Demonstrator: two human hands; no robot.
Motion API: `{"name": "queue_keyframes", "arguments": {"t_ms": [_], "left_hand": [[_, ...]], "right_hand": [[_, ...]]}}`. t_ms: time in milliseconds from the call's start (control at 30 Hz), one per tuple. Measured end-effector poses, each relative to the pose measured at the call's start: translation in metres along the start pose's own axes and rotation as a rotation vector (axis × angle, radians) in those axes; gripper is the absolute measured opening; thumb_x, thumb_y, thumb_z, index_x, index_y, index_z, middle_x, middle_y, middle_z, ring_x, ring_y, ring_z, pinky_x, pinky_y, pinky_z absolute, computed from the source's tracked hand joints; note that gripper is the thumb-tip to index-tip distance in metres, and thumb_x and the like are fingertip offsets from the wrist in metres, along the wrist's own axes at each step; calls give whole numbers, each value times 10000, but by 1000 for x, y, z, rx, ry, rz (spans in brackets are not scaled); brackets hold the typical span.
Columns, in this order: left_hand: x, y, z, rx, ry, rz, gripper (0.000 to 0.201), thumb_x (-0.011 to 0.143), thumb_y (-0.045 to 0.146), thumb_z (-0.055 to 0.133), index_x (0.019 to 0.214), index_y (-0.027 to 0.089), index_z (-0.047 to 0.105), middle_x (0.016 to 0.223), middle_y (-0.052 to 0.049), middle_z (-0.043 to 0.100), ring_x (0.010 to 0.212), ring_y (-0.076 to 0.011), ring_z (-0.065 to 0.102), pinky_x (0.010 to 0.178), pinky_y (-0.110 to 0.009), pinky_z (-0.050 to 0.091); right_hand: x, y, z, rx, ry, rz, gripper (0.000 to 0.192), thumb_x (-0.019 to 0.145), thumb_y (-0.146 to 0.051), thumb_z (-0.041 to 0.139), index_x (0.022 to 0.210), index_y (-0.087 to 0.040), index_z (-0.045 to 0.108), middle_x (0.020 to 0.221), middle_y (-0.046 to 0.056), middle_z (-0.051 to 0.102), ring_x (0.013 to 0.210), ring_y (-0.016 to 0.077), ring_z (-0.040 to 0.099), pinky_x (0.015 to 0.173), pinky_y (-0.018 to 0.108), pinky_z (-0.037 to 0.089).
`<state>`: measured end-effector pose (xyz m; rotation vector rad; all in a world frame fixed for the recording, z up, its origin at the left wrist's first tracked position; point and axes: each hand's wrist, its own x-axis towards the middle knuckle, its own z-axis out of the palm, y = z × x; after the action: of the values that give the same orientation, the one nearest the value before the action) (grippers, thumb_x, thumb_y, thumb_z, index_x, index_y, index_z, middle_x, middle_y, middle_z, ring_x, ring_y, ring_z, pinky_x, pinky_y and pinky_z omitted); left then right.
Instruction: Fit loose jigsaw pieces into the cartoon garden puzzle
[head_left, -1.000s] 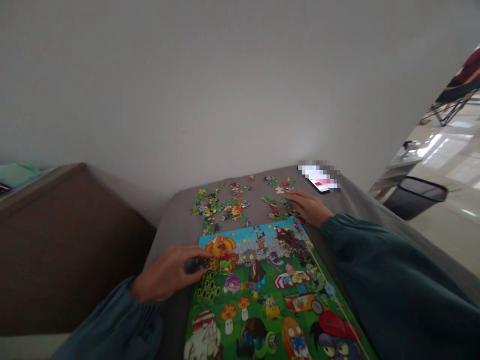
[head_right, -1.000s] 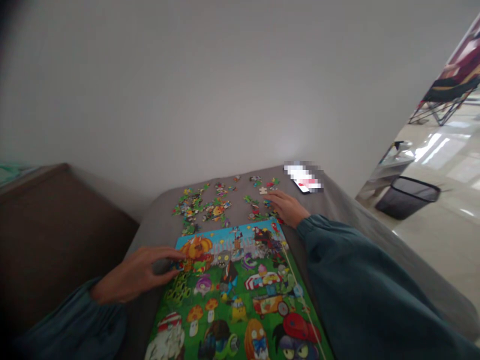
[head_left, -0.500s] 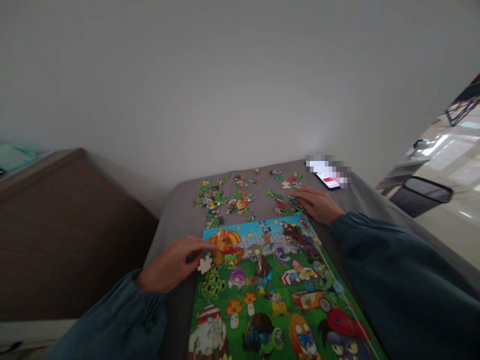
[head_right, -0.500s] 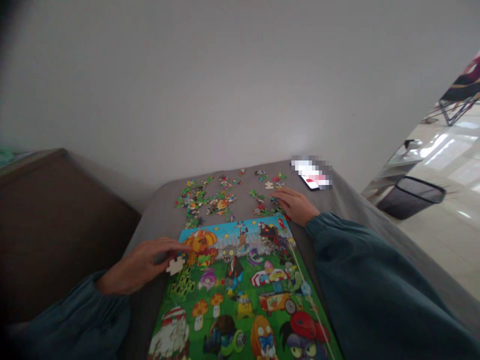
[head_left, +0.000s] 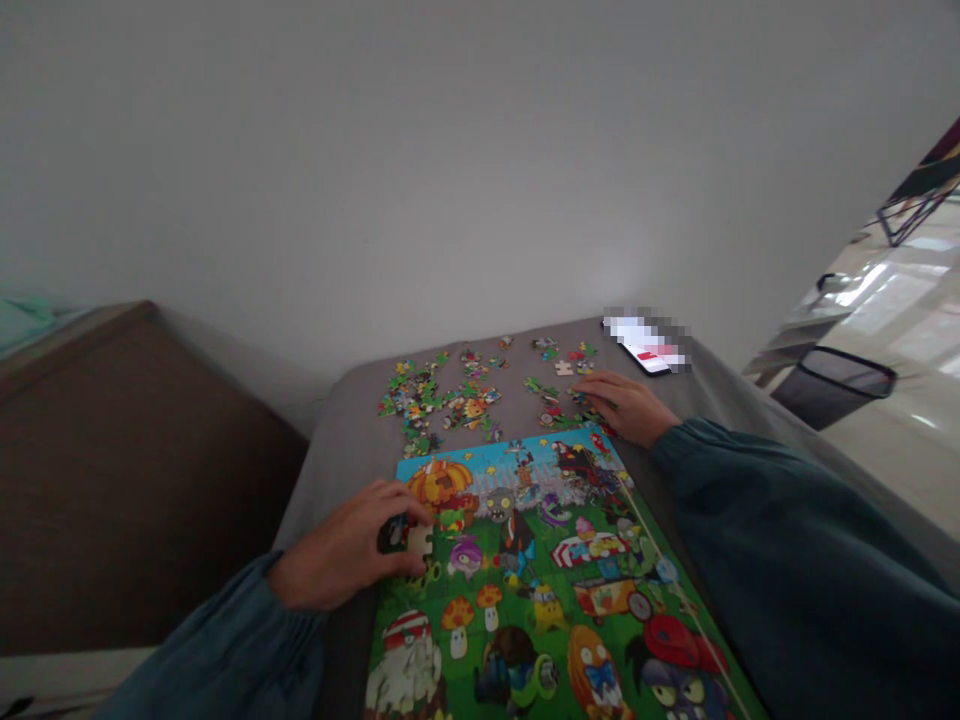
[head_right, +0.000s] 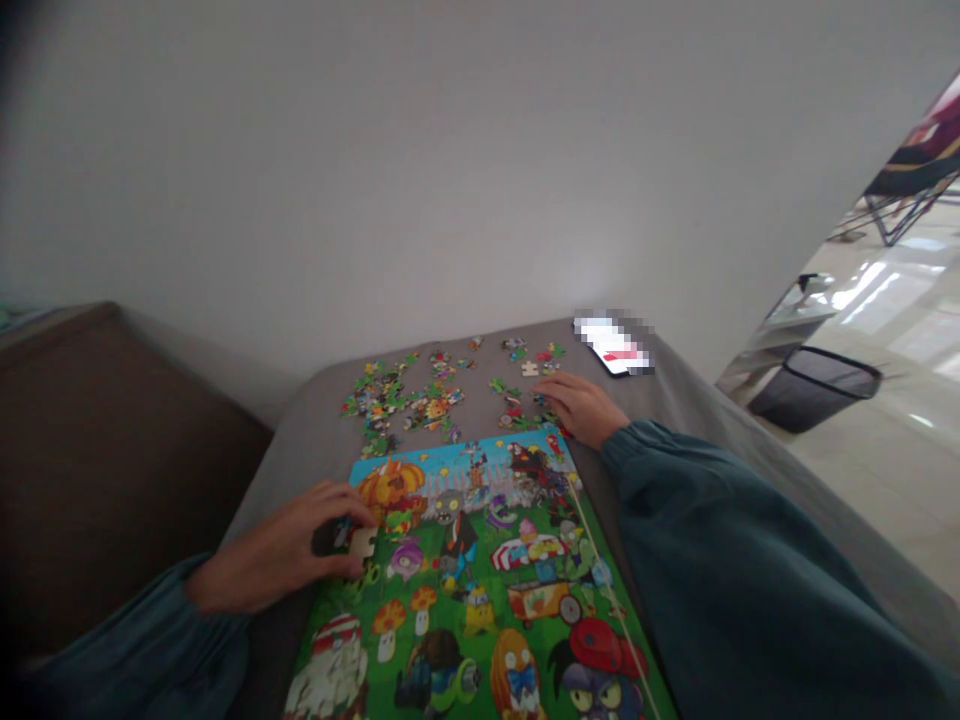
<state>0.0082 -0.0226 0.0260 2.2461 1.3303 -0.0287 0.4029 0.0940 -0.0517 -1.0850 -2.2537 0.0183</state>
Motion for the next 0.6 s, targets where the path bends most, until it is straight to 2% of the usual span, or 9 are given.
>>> {"name": "queue_keyframes", "arguments": {"t_ms": [67,167,300,400,600], "left_hand": [[0,-2,1,-10,4,18,324,755,482,679,993,264,647,1067,-25,639,1024,-214,545,913,-338,419],[-1,-6,1,-20,12,33,366,793,461,630,1105,270,617,1057,-21,642,928,-183,577,844,-301,449],[-2,-5,0,-11,57,30,389,892,410,461,1241,271,559,1063,-28,648,851,-157,591,789,-269,460],[-1,-6,-1,22,105,23,367,927,373,365,1170,262,618,1021,-33,664,850,-161,596,777,-266,453],[0,-12,-5,-20,132,-105,317,886,432,437,1003,238,659,760,14,671,663,-145,583,614,-232,435]], "right_hand": [[0,0,0,7,-5,4,316,909,-199,412,1119,-249,642,1100,66,649,1030,201,609,943,421,502],[-1,0,0,15,-3,-6,313,911,-198,415,1124,-242,640,1101,68,647,1032,198,607,935,410,507],[-2,2,1,24,12,-21,309,906,-187,427,1122,-240,642,1108,64,646,1045,198,604,949,399,500],[-2,3,2,32,1,-8,313,899,-178,431,1122,-240,642,1108,65,646,1039,204,604,946,419,500],[-3,3,4,25,-4,7,321,895,-172,434,1134,-253,633,1130,60,639,1052,202,599,947,427,496]]}}
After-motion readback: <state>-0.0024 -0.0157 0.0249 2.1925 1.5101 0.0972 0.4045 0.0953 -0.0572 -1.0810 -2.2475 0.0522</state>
